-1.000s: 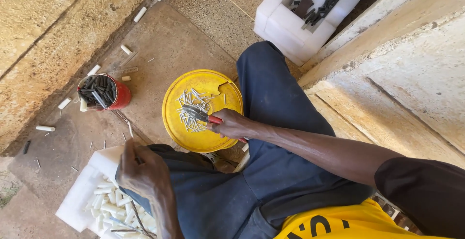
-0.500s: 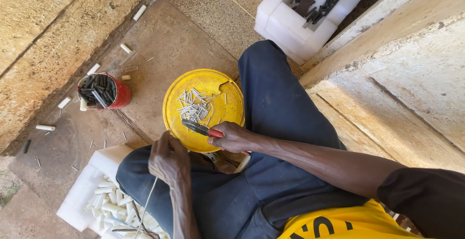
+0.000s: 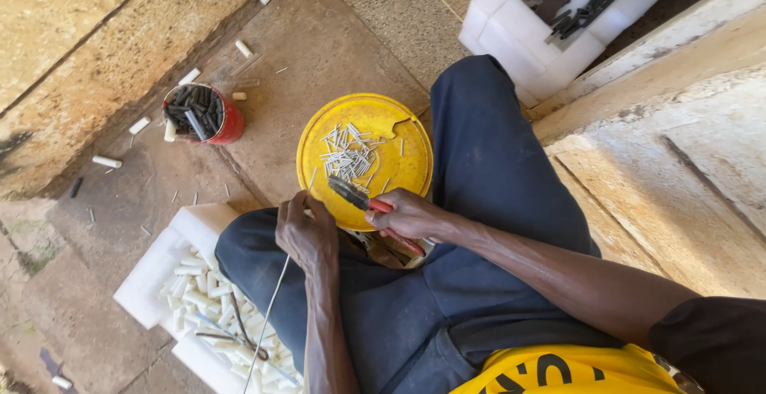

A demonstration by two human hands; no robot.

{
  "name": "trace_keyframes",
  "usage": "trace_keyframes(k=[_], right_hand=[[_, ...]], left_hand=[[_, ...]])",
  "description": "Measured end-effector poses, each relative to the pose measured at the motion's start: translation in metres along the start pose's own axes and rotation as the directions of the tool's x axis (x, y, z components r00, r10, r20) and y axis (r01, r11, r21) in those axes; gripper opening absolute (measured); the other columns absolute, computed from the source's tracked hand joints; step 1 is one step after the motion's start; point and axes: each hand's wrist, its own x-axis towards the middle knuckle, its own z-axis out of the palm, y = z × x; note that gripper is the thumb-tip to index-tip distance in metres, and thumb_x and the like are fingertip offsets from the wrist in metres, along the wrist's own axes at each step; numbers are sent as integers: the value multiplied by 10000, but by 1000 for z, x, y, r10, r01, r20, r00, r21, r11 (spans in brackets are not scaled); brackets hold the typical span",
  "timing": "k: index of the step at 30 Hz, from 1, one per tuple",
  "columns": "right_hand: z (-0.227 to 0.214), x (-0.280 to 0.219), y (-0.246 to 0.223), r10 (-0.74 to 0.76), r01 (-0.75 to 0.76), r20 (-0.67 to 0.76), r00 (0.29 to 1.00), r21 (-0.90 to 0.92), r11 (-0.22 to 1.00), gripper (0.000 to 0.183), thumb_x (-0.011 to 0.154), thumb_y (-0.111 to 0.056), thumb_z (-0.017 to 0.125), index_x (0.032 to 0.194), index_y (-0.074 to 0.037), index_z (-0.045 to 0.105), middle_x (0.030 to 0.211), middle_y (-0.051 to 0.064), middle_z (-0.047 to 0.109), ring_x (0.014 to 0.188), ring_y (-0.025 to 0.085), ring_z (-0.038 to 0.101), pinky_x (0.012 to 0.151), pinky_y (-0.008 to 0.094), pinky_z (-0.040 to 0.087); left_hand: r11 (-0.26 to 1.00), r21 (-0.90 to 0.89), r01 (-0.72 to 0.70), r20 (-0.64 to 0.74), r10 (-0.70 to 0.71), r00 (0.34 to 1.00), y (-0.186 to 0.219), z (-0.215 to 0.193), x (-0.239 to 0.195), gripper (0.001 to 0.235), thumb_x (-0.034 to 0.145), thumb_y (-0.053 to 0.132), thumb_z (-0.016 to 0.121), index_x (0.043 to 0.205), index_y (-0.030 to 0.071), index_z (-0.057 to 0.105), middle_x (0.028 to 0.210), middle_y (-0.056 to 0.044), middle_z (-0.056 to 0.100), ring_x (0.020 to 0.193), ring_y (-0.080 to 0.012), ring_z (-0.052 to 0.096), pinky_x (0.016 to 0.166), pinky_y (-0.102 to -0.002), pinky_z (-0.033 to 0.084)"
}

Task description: Cutting long white plastic tubes into small segments using a pair of side cutters.

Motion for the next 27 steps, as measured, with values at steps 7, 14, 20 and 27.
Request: trace_keyframes(k=[7, 14, 20, 27], right_hand=[[-5, 5, -6, -5, 5, -47, 999, -1, 1000, 247, 951, -227, 658, 1117, -65, 743, 801, 106, 694, 799, 196, 718, 798, 315, 567], [-11, 27, 17, -127, 94, -104, 986, -275, 957, 195, 922, -289, 656, 923, -96, 687, 745, 182, 650, 721, 328, 690, 698, 400, 543], [-13, 35, 10, -277, 173, -91, 957, -585, 792, 242, 981, -280, 597, 1047, -53, 645, 858, 233, 658, 822, 416, 704, 734, 472, 540], [-9, 61, 10, -381, 172, -22, 924, -867, 468, 252, 993, -225, 522, 1139, -27, 576, 943, 234, 552, 872, 453, 638, 720, 543, 549]], left_hand=[[999, 11, 32, 20, -33, 999, -2, 0, -6, 85, 834, 59, 709, 885, 93, 769, 705, -60, 648, 609, -293, 679, 564, -395, 555], [997, 30, 70, 127, -73, 989, -4, 2, -11, 105, 887, 86, 708, 945, 99, 795, 706, -85, 663, 632, -324, 689, 577, -429, 555], [992, 65, 105, 134, -112, 985, -8, 9, -13, 139, 904, 48, 662, 959, 44, 790, 731, -117, 676, 656, -352, 696, 584, -442, 567], [935, 188, 299, 244, -340, 908, -1, -10, -10, 264, 884, 67, 572, 1018, 49, 798, 865, -133, 708, 807, -408, 712, 732, -528, 590]])
